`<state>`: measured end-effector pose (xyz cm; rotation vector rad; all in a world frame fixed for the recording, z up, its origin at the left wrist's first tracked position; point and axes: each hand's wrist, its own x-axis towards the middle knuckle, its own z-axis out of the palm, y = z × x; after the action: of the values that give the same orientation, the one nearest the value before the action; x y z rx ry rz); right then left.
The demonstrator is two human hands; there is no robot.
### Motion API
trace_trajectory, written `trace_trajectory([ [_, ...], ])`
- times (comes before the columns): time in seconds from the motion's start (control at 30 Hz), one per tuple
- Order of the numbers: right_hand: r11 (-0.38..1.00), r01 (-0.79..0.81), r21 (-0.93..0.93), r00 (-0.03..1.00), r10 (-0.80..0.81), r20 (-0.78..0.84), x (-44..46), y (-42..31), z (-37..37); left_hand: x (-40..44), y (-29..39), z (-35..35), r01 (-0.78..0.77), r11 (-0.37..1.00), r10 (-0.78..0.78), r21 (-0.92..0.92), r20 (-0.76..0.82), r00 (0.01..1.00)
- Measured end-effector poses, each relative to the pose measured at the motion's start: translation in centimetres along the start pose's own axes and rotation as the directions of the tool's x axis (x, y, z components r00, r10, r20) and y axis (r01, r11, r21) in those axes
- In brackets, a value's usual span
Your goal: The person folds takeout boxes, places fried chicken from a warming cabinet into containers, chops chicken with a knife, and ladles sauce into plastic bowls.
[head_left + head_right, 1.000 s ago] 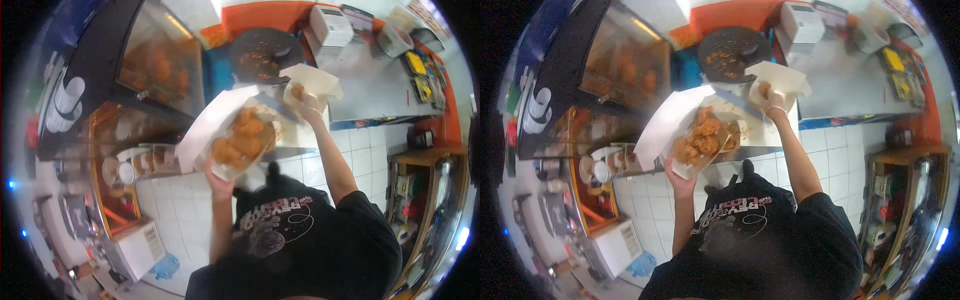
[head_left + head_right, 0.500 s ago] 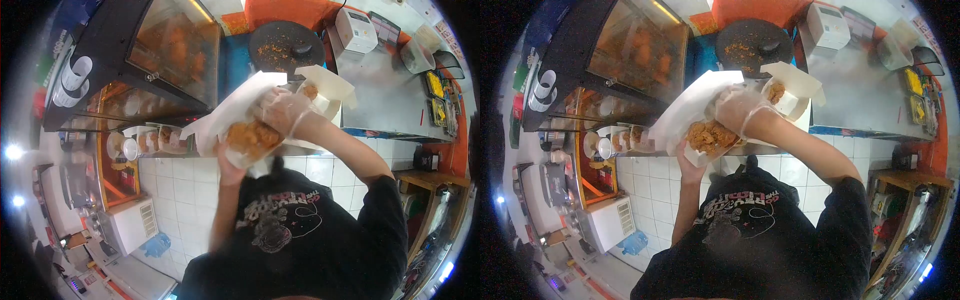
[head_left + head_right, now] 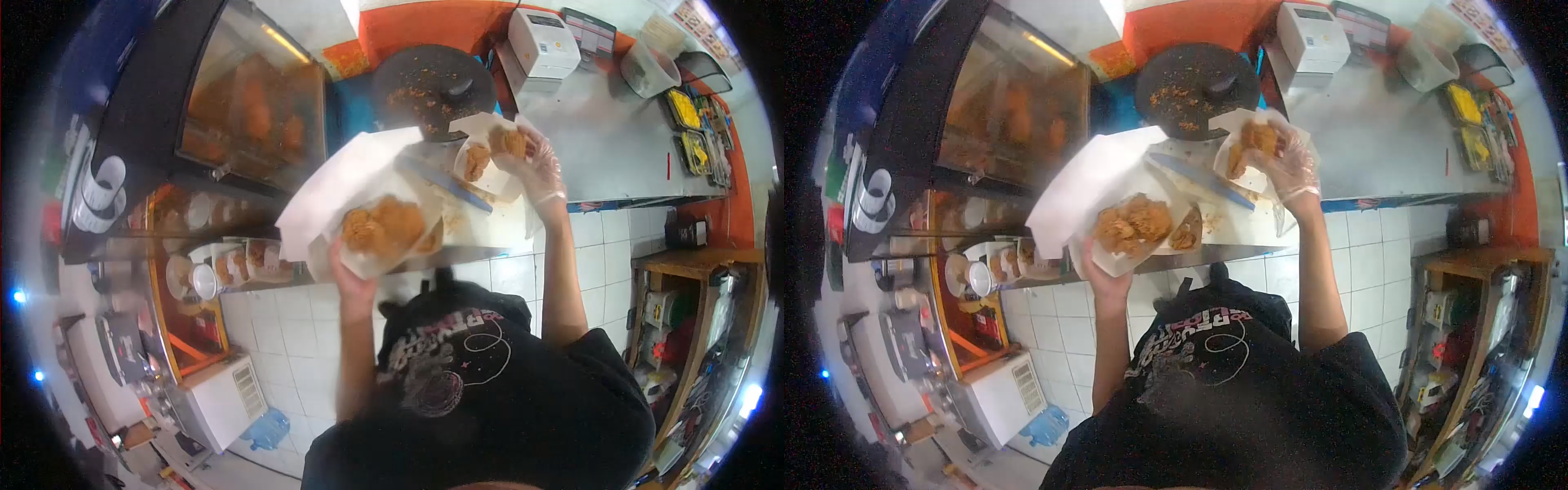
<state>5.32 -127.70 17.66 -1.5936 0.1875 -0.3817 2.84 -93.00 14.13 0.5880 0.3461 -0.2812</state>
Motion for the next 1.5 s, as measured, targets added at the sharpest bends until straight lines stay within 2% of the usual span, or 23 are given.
trace_trajectory([
  [0.03, 0.978, -0.1, -0.184, 0.993, 0.087, -0.077, 0.0, 2.1, -0.9, 0.5, 0.6, -0.2, -0.041, 0.999, 0.041, 0.0, -0.001, 0.999],
  [0.07, 0.979, -0.099, -0.18, 0.993, 0.084, -0.087, -0.2, 3.9, -1.2, 0.8, 1.3, 0.1, -0.052, 0.998, 0.052, 0.024, 0.0, 0.999],
  [0.13, 0.776, -0.211, -0.595, 0.966, 0.074, -0.246, -0.6, 7.5, -1.3, 1.3, 2.3, 1.1, -0.05, 0.998, 0.051, 0.033, -0.022, 0.998],
  [0.17, 0.781, -0.212, -0.588, 0.965, 0.073, -0.25, -0.7, 10.4, -1.1, 1.5, 2.9, 1.4, -0.054, 0.998, 0.056, 0.034, -0.053, 0.997],
  [0.23, 0.495, -0.123, -0.86, 0.982, -0.068, -0.179, -0.5, 15.1, 0.0, 2.1, 3.4, 1.1, -0.056, 0.998, 0.057, 0.021, -0.043, 0.997],
  [0.27, 0.394, -0.061, -0.917, 0.997, 0.068, -0.037, -1.8, 11.6, 0.5, 2.1, 3.5, 1.6, -0.07, 0.997, 0.07, 0.025, -0.025, 0.997],
  [0.37, 0.27, -0.011, -0.963, 1.0, -0.019, -0.016, -1.7, 17.0, -1.0, 4.1, 4.4, 1.9, -0.072, 0.992, 0.068, 0.1, 0.043, 0.997],
  [0.4, 0.502, -0.266, -0.823, 0.962, 0.084, -0.259, -2.7, 9.3, 0.1, 5.0, 4.5, 2.0, -0.049, 0.985, 0.035, 0.167, 0.085, 0.996],
  [0.43, 0.504, -0.257, -0.825, 0.965, 0.083, -0.25, -3.6, 10.4, -0.3, 5.9, 4.7, 2.7, -0.057, 0.985, 0.044, 0.164, 0.082, 0.996],
  [0.5, 0.514, -0.305, -0.802, 0.891, -0.142, -0.431, -4.2, 12.6, -1.6, 8.1, 5.2, 4.5, -0.004, 0.969, -0.006, 0.248, 0.039, 0.999],
  [0.53, 0.467, -0.412, -0.782, 0.89, 0.025, -0.455, -3.9, 13.0, -2.3, 9.6, 5.4, 5.2, 0.016, 0.964, -0.035, 0.266, 0.068, 0.997],
  [0.57, 0.47, -0.405, -0.784, 0.894, 0.022, -0.448, -3.7, 14.9, -3.2, 11.2, 5.6, 5.7, 0.036, 0.958, -0.066, 0.286, 0.095, 0.993],
  [0.63, 0.706, -0.269, -0.655, 0.962, 0.226, -0.151, -3.1, 22.2, -6.1, 15.2, 5.7, 4.7, 0.036, 0.948, -0.1, 0.317, 0.189, 0.977],
  [0.77, 0.734, -0.072, -0.676, 0.996, 0.023, -0.081, -2.9, 25.7, -7.8, 20.6, 5.6, 3.1, 0.125, 0.921, -0.214, 0.369, 0.21, 0.954],
  [0.83, 0.798, -0.206, -0.567, 0.974, 0.112, -0.196, -2.9, 20.5, -7.1, 22.3, 5.4, 2.2, 0.233, 0.794, -0.316, 0.562, 0.054, 0.947],
  [0.97, 0.865, -0.199, -0.461, 0.97, 0.106, -0.218, -2.9, 23.3, -8.9, 23.3, 5.6, 1.0, 0.32, 0.633, -0.414, 0.705, -0.041, 0.91],
  [1.03, 0.831, -0.36, -0.424, 0.933, 0.312, -0.181, -2.9, 21.0, -8.8, 24.7, 5.5, -1.0, 0.387, 0.575, -0.48, 0.721, -0.085, 0.873],
  [1.17, 0.828, -0.31, -0.468, 0.951, 0.267, -0.158, -3.0, 17.3, -6.7, 25.9, 4.2, -2.3, 0.527, 0.544, -0.519, 0.653, -0.232, 0.823],
  [1.23, 0.835, -0.228, -0.502, 0.973, 0.216, -0.083, -2.8, 18.4, -6.1, 27.6, 3.3, -4.4, 0.317, 0.472, -0.422, 0.822, -0.105, 0.9],
  [1.37, 0.784, -0.155, -0.601, 0.988, 0.132, -0.083, -2.0, 18.8, -2.4, 23.6, 3.2, 0.0, 0.321, 0.449, -0.281, 0.834, -0.209, 0.937],
  [1.43, 0.877, -0.342, -0.336, 0.931, 0.365, 0.005, -1.0, 13.1, -0.7, 19.4, 3.3, 3.2, 0.069, 0.066, -0.194, 0.995, -0.055, 0.979],
  [1.47, 0.886, -0.283, -0.368, 0.944, 0.324, 0.054, -0.9, 12.7, -0.9, 21.4, 2.4, -1.5, -0.048, -0.18, -0.052, 0.983, 0.039, 0.998],
  [1.5, 0.888, -0.278, -0.366, 0.945, 0.321, 0.062, -1.2, 12.7, -1.1, 18.5, 2.8, 1.0, -0.045, -0.179, -0.044, 0.983, 0.038, 0.998],
])
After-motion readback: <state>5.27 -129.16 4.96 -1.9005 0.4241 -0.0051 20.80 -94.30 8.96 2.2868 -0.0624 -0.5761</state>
